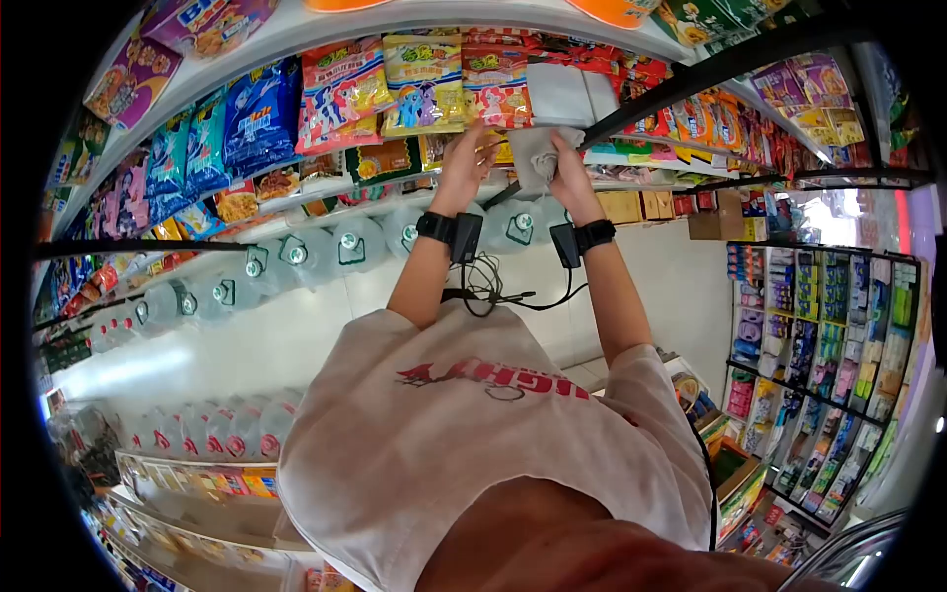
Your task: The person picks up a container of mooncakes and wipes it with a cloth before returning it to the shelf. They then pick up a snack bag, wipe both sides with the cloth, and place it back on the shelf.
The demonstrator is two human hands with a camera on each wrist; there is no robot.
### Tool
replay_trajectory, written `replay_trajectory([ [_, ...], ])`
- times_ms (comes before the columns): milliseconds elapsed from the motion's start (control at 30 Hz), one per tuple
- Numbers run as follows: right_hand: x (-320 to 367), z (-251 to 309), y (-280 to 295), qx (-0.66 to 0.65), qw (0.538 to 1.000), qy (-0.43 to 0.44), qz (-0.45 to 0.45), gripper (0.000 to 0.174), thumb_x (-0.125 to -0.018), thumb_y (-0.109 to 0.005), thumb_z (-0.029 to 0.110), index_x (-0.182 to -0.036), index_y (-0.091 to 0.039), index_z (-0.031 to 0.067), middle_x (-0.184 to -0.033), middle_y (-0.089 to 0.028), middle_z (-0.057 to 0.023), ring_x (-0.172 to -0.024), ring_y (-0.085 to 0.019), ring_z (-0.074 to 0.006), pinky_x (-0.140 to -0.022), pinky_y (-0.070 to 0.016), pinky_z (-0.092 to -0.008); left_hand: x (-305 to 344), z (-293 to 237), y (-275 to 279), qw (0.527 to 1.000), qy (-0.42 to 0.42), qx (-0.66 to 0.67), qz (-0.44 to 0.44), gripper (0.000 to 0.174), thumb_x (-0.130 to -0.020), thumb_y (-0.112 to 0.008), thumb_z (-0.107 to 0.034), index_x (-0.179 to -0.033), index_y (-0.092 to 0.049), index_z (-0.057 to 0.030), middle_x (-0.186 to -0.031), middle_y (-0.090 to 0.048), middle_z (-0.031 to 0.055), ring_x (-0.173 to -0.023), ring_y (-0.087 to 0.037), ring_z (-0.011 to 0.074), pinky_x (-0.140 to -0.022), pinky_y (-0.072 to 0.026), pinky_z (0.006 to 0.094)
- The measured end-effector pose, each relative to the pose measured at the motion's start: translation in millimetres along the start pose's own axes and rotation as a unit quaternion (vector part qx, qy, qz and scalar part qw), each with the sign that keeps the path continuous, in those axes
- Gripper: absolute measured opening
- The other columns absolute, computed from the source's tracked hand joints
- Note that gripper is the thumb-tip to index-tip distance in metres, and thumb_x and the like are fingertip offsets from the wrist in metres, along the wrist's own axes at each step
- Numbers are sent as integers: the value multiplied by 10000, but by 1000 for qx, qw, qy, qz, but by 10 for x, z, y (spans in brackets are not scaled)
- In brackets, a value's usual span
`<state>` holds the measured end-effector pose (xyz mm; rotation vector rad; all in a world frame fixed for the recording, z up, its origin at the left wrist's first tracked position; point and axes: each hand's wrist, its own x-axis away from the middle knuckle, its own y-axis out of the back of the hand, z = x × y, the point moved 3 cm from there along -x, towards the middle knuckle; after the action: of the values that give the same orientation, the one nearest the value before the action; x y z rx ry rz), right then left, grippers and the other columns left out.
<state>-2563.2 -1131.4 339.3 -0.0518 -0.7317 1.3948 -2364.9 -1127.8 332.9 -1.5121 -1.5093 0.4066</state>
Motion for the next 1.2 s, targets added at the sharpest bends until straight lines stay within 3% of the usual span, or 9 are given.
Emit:
replay_trajectory([
  [133, 33, 42, -122, 0, 1000, 5, -20, 281, -1020, -520, 266, -1158, -601, 36, -1099, -674, -59, -982, -665, -189, -853, -546, -343, -139, 53, 97, 1000, 15, -26, -9, 205, -986, -597, -229, -1076, -640, -49, -955, -675, 57, -875, -613, 148, -739, -485, 269],
  [400, 241, 173, -254, -59, 997, 39, -7, 337, -1009, -556, 254, -1250, -562, 18, -1169, -646, -38, -1053, -631, -165, -900, -514, -334, -41, 111, 17, 989, 55, -119, 73, 167, -988, -570, -212, -1010, -626, -56, -924, -690, 62, -849, -646, 148, -752, -485, 269],
  [600, 248, 147, -117, 133, 972, 164, -99, 525, -918, -711, 283, -1294, -531, -36, -1192, -637, -97, -1039, -605, -139, -876, -495, -297, 83, 55, -49, 962, 70, -256, 67, 300, -941, -663, -283, -1072, -622, -16, -973, -686, 71, -874, -660, 154, -775, -494, 265],
  [700, 478, 317, -86, 180, 963, 178, -89, 583, -888, -743, 325, -1274, -538, -61, -1163, -642, -116, -1013, -603, -136, -869, -488, -280, 231, -68, -234, 933, -6, -358, 39, 415, -918, -689, -327, -1166, -612, -3, -1033, -678, 73, -915, -662, 153, -843, -494, 274],
  [733, 558, 319, -54, 174, 953, 181, -168, 552, -888, -740, 330, -1229, -570, -70, -1133, -652, -100, -995, -609, -135, -856, -488, -265, 273, -114, -329, 939, -12, -339, 60, 436, -926, -681, -321, -1206, -592, 0, -1065, -670, 75, -942, -659, 150, -864, -493, 281],
  [900, 858, 451, 31, 223, 942, 198, -156, 421, -905, -725, 273, -1138, -628, -64, -1070, -667, -81, -933, -613, -119, -816, -492, -262, 328, -137, -612, 963, 35, -208, 167, 513, -964, -637, -297, -1352, -496, 8, -1217, -617, 84, -1056, -632, 144, -921, -501, 300],
  [1000, 1064, 512, -23, 269, 932, 215, -112, 372, -924, -699, 267, -1101, -651, -57, -981, -680, -51, -887, -593, -97, -799, -480, -259, 316, -5, -738, 977, 40, -95, 189, 487, -939, -682, -273, -1308, -529, 6, -1195, -628, 80, -1016, -637, 138, -891, -510, 289],
  [1067, 1205, 518, -13, 343, 902, 240, -110, 314, -935, -685, 242, -1070, -664, -41, -938, -680, -29, -857, -586, -91, -780, -475, -254, 492, -97, -989, 974, 66, -107, 187, 416, -954, -663, -232, -1279, -549, 2, -1194, -631, 74, -1012, -633, 123, -880, -517, 278],
  [1200, 1463, 425, 142, 259, 921, 222, -188, 346, -951, -645, 282, -1108, -647, -26, -962, -671, -28, -879, -585, -97, -774, -473, -253, 425, 113, -1039, 968, 63, -174, 173, 384, -961, -652, -199, -1267, -544, 7, -1183, -639, 67, -996, -643, 115, -856, -536, 277],
])
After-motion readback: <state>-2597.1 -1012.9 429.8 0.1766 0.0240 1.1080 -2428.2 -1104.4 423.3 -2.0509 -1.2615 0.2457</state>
